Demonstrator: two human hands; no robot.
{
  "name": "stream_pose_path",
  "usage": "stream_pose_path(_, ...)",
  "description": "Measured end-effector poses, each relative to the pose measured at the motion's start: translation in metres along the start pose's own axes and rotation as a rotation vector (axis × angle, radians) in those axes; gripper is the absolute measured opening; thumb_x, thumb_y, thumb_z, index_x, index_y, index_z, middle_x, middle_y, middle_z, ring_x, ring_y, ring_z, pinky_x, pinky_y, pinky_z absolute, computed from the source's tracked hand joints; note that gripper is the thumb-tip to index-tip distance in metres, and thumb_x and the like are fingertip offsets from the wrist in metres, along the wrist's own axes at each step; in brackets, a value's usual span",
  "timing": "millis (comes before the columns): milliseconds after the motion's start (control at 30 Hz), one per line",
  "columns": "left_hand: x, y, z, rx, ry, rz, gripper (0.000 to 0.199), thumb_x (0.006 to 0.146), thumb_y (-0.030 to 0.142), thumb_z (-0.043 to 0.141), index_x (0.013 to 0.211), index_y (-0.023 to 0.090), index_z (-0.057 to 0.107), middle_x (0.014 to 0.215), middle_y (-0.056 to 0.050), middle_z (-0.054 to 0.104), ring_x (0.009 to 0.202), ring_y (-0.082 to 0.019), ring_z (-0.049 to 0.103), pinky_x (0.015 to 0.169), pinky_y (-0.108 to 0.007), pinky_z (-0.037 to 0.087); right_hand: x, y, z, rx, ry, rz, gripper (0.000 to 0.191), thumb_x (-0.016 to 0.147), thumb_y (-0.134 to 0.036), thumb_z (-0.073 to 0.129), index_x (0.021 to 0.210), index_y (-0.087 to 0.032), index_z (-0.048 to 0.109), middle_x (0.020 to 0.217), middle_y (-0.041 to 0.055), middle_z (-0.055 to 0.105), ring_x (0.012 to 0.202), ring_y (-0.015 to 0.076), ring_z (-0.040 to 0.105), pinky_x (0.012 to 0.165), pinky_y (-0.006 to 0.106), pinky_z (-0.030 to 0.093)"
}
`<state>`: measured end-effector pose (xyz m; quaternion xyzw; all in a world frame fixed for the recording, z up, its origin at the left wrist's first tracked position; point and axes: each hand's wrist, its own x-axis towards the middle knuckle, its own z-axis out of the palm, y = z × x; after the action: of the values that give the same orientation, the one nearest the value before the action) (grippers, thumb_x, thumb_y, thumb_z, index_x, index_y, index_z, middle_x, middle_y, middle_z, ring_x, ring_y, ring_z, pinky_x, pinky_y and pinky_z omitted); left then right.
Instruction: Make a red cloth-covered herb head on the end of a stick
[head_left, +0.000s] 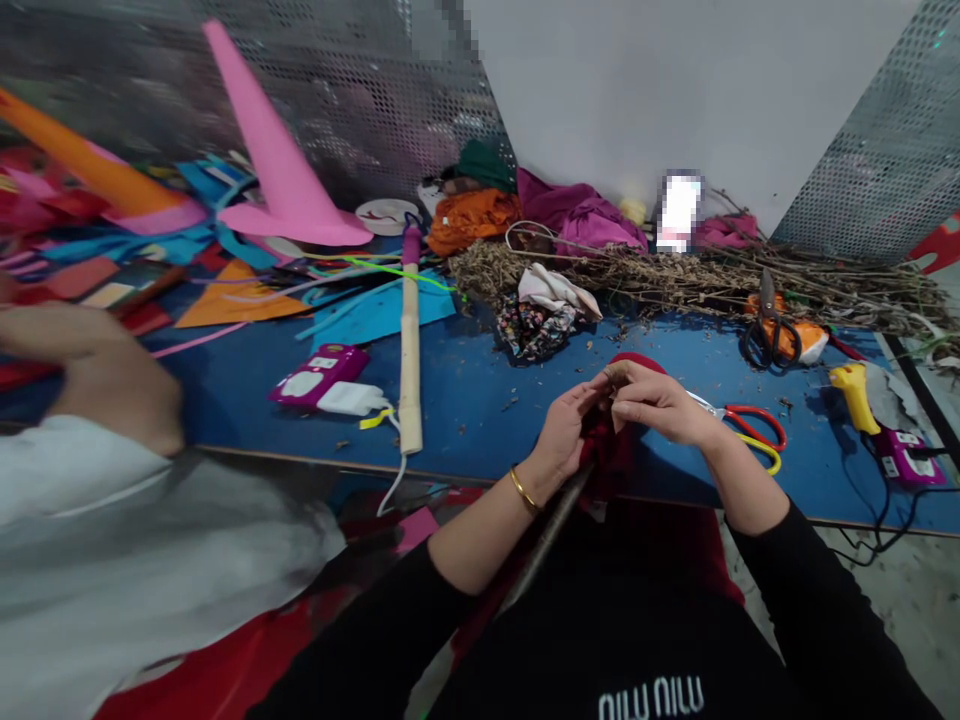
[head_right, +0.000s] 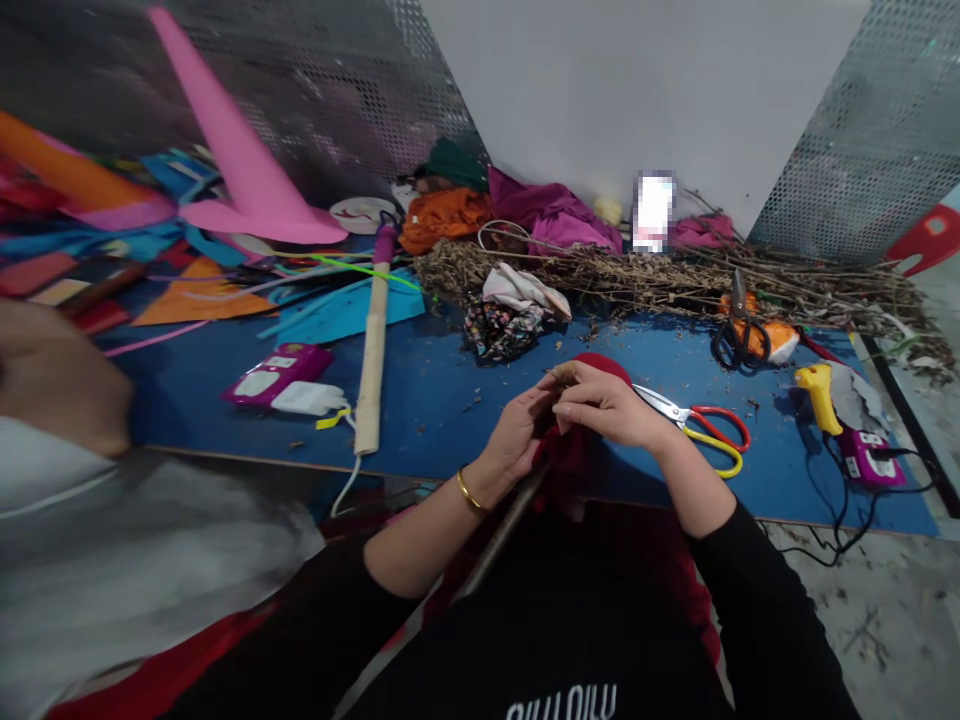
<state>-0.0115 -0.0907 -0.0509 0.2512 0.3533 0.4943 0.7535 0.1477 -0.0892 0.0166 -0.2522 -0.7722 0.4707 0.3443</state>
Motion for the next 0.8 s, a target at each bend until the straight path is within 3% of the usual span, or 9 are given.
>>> stream_pose_path(100,-0.001,-0.001,0.002,0.075,0.004,0.077,0.044,0.062,0.033,0.08,0.099,0.014,0.067,0.082,-0.003,0.069,0.07,-0.013,0.063,0.069,-0.025,0.05,0.003,0.001,0.002,-0.016,-0.022,-0.009,0.039,0.093,-0.044,0.051,0.071,-0.016,0.067,0.113,0.0094,0.055,0.108,0.0198,0.055,0.099,0.038,0.043)
stream_pose_path(200,-0.003,-0.001,-0.002,0.256,0.027,0.158,0.034,0.06,0.038,0.082,0.079,0.014,0.068,0.069,0.0,0.065,0.062,-0.011,0.057,0.061,-0.022,0.046,0.006,0.003,0.003,-0.056,-0.009,-0.006,0.038,0.094,-0.042,0.051,0.072,-0.016,0.068,0.115,0.0098,0.055,0.111,0.0208,0.054,0.1,0.039,0.042)
stream_pose_path(367,-0.006,0.007,-0.016,0.651,-0.149,0.306,0.042,0.069,0.054,0.074,0.066,0.013,0.069,0.067,-0.001,0.061,0.067,-0.014,0.054,0.067,-0.026,0.046,0.011,0.008,0.006,-0.106,0.023,0.013,0.036,0.094,-0.04,0.05,0.073,-0.018,0.068,0.114,0.0088,0.057,0.116,0.0217,0.052,0.101,0.04,0.042)
stream_pose_path(467,-0.008,0.01,-0.018,0.826,-0.143,0.402,0.04,0.071,0.055,0.072,0.065,0.015,0.071,0.068,-0.001,0.061,0.072,-0.016,0.054,0.072,-0.028,0.047,0.013,0.01,0.008,-0.103,0.043,0.002,0.033,0.094,-0.039,0.05,0.076,-0.018,0.068,0.112,0.0089,0.057,0.114,0.021,0.053,0.101,0.039,0.041)
stream_pose_path(567,-0.008,0.01,-0.014,0.768,-0.088,0.4,0.041,0.073,0.056,0.069,0.066,0.016,0.071,0.071,-0.003,0.063,0.073,-0.017,0.056,0.072,-0.029,0.048,0.012,0.012,0.007,-0.026,0.075,0.0,0.022,0.09,-0.039,0.058,0.092,-0.019,0.067,0.118,0.0095,0.056,0.117,0.021,0.053,0.102,0.038,0.042)
stream_pose_path(667,-0.008,0.009,-0.011,0.679,-0.066,0.344,0.038,0.073,0.051,0.071,0.061,0.016,0.069,0.068,-0.003,0.063,0.071,-0.017,0.056,0.073,-0.029,0.048,0.004,0.014,0.005,0.081,0.21,0.009,0.032,0.085,-0.04,0.064,0.112,-0.022,0.06,0.124,0.0095,0.054,0.118,0.0205,0.053,0.099,0.036,0.046)
stream_pose_path(800,-0.007,0.009,-0.011,0.64,-0.104,0.309,0.032,0.074,0.047,0.072,0.066,0.015,0.07,0.07,-0.003,0.066,0.07,-0.015,0.056,0.072,-0.026,0.045,-0.01,0.014,0.009,-0.194,0.283,-0.003,0.02,0.086,-0.026,0.062,0.106,-0.022,0.063,0.121,0.0109,0.055,0.117,0.0217,0.053,0.1,0.039,0.046)
